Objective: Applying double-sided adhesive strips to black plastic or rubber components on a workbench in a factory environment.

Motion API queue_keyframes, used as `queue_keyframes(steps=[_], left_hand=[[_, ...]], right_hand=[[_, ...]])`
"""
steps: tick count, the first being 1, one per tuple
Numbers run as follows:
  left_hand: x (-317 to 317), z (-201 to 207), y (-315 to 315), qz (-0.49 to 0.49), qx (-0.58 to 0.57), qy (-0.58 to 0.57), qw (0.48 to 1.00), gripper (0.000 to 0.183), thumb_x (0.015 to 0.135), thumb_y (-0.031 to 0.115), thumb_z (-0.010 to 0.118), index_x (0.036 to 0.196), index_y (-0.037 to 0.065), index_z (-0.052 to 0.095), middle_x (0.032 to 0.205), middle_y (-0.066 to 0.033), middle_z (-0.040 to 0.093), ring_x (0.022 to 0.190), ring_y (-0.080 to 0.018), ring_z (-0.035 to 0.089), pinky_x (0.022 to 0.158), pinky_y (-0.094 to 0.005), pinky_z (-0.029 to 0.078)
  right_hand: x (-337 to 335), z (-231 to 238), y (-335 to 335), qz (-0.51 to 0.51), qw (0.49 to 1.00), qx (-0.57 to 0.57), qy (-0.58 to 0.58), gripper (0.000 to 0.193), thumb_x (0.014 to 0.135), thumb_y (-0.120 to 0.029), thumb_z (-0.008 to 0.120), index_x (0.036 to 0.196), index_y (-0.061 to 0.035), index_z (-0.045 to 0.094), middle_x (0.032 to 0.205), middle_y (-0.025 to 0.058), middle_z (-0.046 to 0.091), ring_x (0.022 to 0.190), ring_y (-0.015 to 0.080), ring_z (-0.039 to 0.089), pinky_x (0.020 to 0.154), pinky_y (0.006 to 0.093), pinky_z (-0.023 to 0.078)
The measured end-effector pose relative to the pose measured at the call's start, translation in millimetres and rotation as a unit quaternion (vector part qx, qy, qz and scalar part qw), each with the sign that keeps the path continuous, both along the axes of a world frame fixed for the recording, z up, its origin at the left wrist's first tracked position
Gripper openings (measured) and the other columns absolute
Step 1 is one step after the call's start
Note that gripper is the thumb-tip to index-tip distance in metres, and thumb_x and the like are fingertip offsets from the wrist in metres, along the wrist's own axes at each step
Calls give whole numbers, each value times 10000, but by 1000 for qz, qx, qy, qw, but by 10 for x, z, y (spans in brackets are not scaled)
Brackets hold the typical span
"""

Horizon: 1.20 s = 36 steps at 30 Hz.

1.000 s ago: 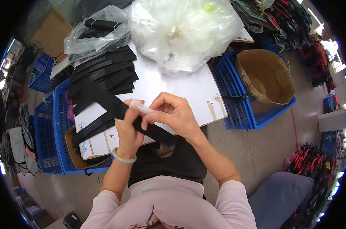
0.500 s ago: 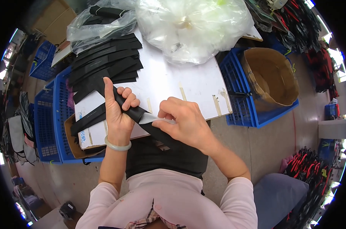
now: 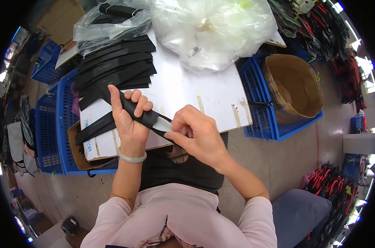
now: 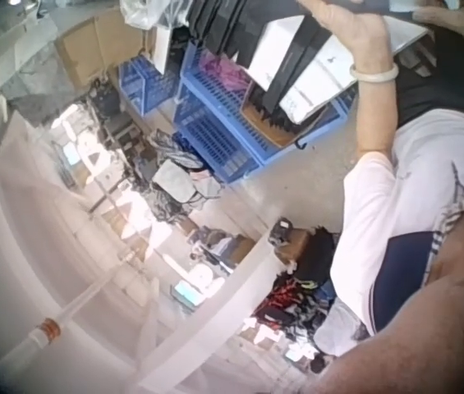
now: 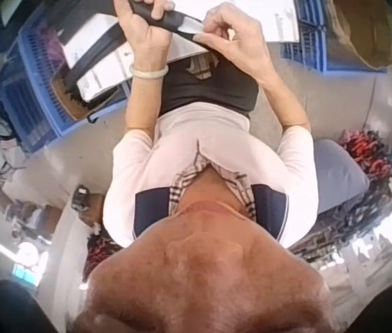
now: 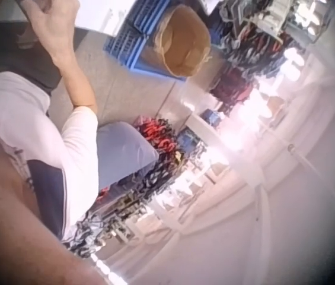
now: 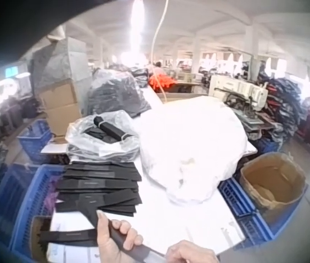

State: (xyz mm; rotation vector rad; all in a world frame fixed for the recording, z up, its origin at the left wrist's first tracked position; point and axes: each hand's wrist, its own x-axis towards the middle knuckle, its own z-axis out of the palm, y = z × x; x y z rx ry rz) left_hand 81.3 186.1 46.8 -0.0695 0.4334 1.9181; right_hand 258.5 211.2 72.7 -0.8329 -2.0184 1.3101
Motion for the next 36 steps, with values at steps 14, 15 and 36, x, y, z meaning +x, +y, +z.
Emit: queue_keyframes(steps=[14,15,36], left_hand=[[-11,1,-2,-30,-34,-103,994,462,889,479,671,726,89,485,660,-12,411,446,-93,345,495,-244,387],[-29,1,-7,-25,-33,-99,994,460,888,478,673,728,89,487,661,-14,413,445,-93,344,494,-242,387],[238,118,-104,56,108,258,958,385,1011,367,496,796,63,397,707,-55,425,423,-143,441,472,-335,486]], right_hand=[[-245,-299,-11,-31,954,289,77,252,710,-99,809,945,-78,721,986,92,594,778,202,570,646,301,485],[-242,-296,-1,-28,939,340,50,266,716,-178,814,955,-112,717,1007,93,571,798,221,544,643,327,468],[-138,-612,-108,66,982,-72,159,321,707,19,783,1015,-50,723,1078,108,570,948,228,558,813,338,452]])
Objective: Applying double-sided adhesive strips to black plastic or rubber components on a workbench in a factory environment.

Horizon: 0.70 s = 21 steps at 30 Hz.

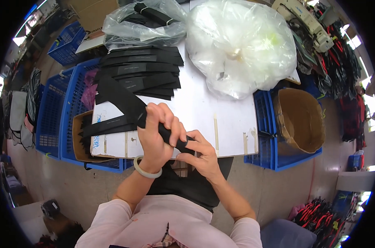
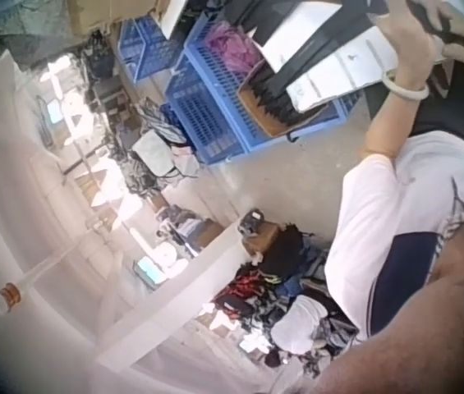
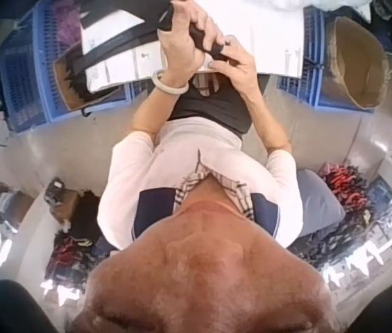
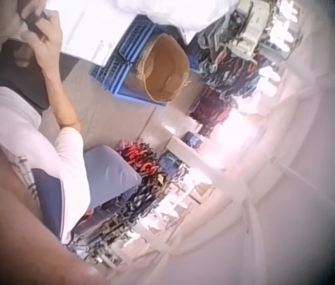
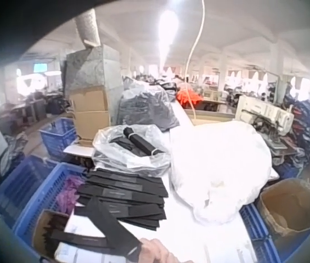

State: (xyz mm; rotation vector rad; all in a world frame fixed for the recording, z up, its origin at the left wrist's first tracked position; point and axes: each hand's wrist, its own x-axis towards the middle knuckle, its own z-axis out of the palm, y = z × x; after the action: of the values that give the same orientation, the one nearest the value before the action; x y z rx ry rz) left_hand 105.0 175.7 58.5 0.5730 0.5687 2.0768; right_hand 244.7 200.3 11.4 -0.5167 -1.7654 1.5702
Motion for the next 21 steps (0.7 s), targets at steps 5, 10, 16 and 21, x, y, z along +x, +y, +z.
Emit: queue_keyframes(steps=[5,10,16,21], left_hand=[[101,-6,-84,22,19,131,991,392,1006,388,497,820,56,404,748,-67,423,447,-152,476,498,-353,503],[168,-81,-92,11,63,75,995,292,1014,283,520,888,25,468,790,-84,514,581,-131,561,598,-275,493],[141,-174,-155,-26,30,111,993,318,1023,310,499,939,5,542,833,-92,603,681,-136,609,733,-280,499],[43,-171,-169,-67,-18,211,975,490,1043,378,405,1188,-65,553,1014,-176,658,961,-242,658,904,-371,508]], right_hand=[[1,-165,-80,3,945,-269,186,366,676,172,732,976,-38,733,1149,118,558,1025,207,561,848,324,491],[-3,-107,-106,-11,925,-297,236,341,739,170,657,1008,-37,683,1051,102,591,1010,177,572,826,271,481],[83,118,-30,-57,954,-277,96,244,811,35,696,1038,31,606,1009,81,655,904,106,589,813,245,462],[167,108,-4,-60,966,-240,74,123,796,19,743,884,27,657,872,70,675,826,91,612,740,224,493]])
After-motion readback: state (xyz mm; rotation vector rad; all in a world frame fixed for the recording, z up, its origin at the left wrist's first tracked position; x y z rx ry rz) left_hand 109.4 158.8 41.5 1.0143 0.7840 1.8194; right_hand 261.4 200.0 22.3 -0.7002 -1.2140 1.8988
